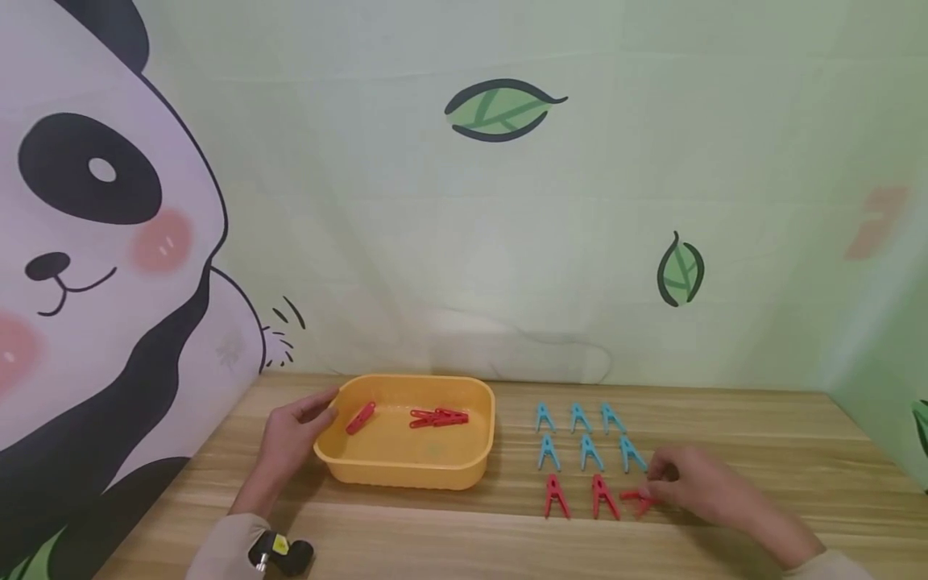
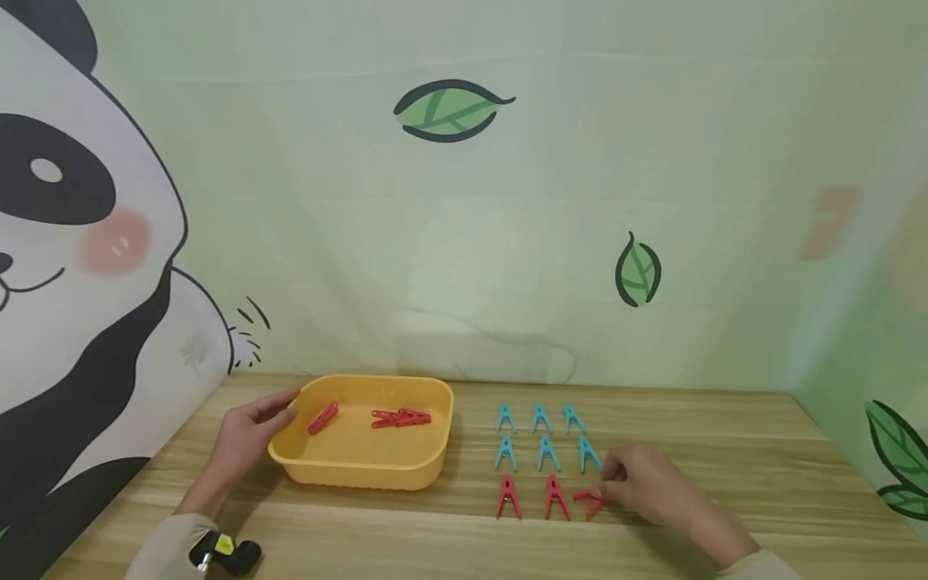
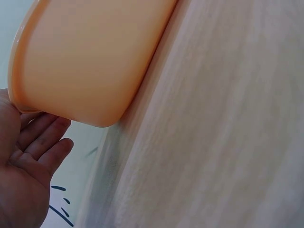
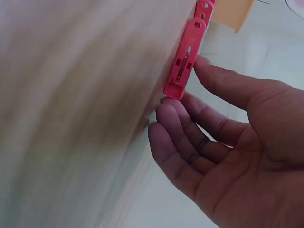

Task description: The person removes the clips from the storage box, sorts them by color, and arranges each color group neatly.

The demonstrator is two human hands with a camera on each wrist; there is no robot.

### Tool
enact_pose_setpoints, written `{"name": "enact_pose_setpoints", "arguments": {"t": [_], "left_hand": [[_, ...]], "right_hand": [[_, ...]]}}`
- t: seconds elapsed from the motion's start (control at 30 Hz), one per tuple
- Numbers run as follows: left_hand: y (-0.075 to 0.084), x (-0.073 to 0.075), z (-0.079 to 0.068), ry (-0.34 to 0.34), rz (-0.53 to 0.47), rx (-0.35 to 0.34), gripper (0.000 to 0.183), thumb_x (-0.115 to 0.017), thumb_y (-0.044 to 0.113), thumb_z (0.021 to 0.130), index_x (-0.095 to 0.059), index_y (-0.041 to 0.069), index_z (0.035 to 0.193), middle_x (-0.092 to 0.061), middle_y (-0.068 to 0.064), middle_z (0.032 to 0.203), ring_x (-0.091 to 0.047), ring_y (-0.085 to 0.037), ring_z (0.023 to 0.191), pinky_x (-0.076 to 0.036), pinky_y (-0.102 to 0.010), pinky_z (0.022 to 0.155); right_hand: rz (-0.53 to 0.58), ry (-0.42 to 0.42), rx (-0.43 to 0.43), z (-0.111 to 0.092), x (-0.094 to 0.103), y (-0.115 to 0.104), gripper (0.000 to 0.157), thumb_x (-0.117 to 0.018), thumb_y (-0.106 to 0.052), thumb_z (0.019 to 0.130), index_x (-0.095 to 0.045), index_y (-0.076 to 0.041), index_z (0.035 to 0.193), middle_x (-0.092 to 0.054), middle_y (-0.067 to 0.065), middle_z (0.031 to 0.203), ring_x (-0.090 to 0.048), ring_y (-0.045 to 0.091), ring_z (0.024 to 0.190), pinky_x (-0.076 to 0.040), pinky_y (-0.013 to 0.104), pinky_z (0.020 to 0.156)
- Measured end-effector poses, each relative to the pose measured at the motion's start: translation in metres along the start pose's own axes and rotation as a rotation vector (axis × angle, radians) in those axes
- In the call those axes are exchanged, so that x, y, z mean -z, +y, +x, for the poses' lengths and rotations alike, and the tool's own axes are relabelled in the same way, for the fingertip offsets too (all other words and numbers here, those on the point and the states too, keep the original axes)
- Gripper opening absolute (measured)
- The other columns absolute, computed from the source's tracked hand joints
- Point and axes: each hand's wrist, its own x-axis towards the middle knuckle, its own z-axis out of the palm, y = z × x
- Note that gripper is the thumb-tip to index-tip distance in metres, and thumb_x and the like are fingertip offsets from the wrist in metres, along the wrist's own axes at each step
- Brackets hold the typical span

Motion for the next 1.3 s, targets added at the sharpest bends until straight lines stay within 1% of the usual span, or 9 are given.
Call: {"name": "enact_pose_setpoints", "arguments": {"t": [0.27,0.53,0.63,0.77,0.87,1.03,1.17,1.27,1.3], "left_hand": [[0.0,0.001,0.0,0.002,0.002,-0.004,0.042,-0.066,0.014,0.106,-0.062,-0.002,0.145,-0.061,-0.025,0.145,-0.059,-0.04,0.136,-0.049,-0.04,0.107],[0.0,0.001,0.001,0.003,0.005,-0.003,0.042,-0.067,0.014,0.106,-0.062,-0.002,0.145,-0.062,-0.024,0.145,-0.059,-0.04,0.136,-0.049,-0.04,0.108],[-0.001,0.001,0.002,0.002,-0.001,-0.002,0.042,-0.066,0.013,0.106,-0.062,-0.002,0.145,-0.062,-0.025,0.145,-0.059,-0.04,0.135,-0.049,-0.04,0.107],[-0.001,-0.001,0.002,0.007,-0.006,-0.005,0.041,-0.066,0.013,0.106,-0.063,-0.003,0.144,-0.062,-0.025,0.144,-0.059,-0.04,0.135,-0.049,-0.04,0.107],[-0.001,-0.003,0.001,0.004,-0.01,-0.006,0.041,-0.067,0.014,0.106,-0.063,-0.003,0.144,-0.063,-0.024,0.144,-0.059,-0.04,0.135,-0.049,-0.04,0.108],[-0.002,-0.003,-0.001,0.002,-0.011,0.008,0.042,-0.067,0.015,0.106,-0.063,-0.002,0.145,-0.062,-0.024,0.145,-0.059,-0.04,0.136,-0.049,-0.041,0.108],[-0.001,-0.002,-0.001,0.003,-0.011,0.015,0.043,-0.067,0.016,0.106,-0.062,-0.001,0.145,-0.061,-0.024,0.145,-0.058,-0.041,0.136,-0.049,-0.041,0.107],[0.0,-0.001,-0.001,0.007,-0.009,0.019,0.043,-0.067,0.016,0.106,-0.062,-0.001,0.145,-0.062,-0.025,0.145,-0.059,-0.041,0.136,-0.049,-0.041,0.107],[0.0,-0.001,-0.001,0.007,-0.007,0.02,0.043,-0.067,0.017,0.106,-0.062,-0.001,0.145,-0.062,-0.025,0.145,-0.059,-0.041,0.135,-0.049,-0.041,0.107]], "right_hand": [[0.064,-0.05,0.124,0.002,0.004,0.007,0.011,-0.082,-0.008,0.091,-0.074,-0.006,0.1,-0.071,-0.007,0.092,-0.066,0.006,0.085,-0.06,0.025,0.073],[0.048,-0.05,0.134,0.005,0.006,0.006,0.014,-0.08,0.0,0.091,-0.076,-0.002,0.105,-0.074,-0.001,0.099,-0.07,0.015,0.091,-0.062,0.029,0.077],[0.069,-0.054,0.128,0.004,0.005,0.005,0.015,-0.079,0.0,0.091,-0.076,-0.003,0.105,-0.074,-0.002,0.099,-0.069,0.013,0.091,-0.062,0.028,0.078],[0.102,-0.003,0.17,0.005,0.006,0.001,0.013,-0.078,-0.002,0.093,-0.075,-0.002,0.105,-0.073,0.0,0.099,-0.068,0.011,0.09,-0.063,0.029,0.078],[0.101,0.045,0.209,0.01,0.007,-0.009,0.014,-0.078,-0.003,0.094,-0.075,-0.001,0.107,-0.074,0.003,0.103,-0.068,0.013,0.091,-0.064,0.031,0.079],[0.092,0.051,0.247,0.027,0.001,-0.042,0.018,-0.08,-0.008,0.095,-0.075,-0.003,0.112,-0.075,0.006,0.108,-0.071,0.019,0.095,-0.064,0.034,0.083],[0.111,0.083,0.337,0.049,-0.009,-0.071,0.018,-0.08,-0.009,0.095,-0.074,-0.003,0.111,-0.075,0.008,0.11,-0.073,0.025,0.098,-0.064,0.038,0.086],[0.102,0.098,0.375,0.068,-0.016,-0.091,0.018,-0.079,-0.01,0.096,-0.075,-0.004,0.113,-0.075,0.006,0.11,-0.072,0.025,0.099,-0.064,0.038,0.088],[0.097,0.098,0.375,0.074,-0.019,-0.097,0.019,-0.079,-0.01,0.096,-0.075,-0.004,0.114,-0.075,0.005,0.111,-0.072,0.024,0.1,-0.064,0.038,0.089]]}}
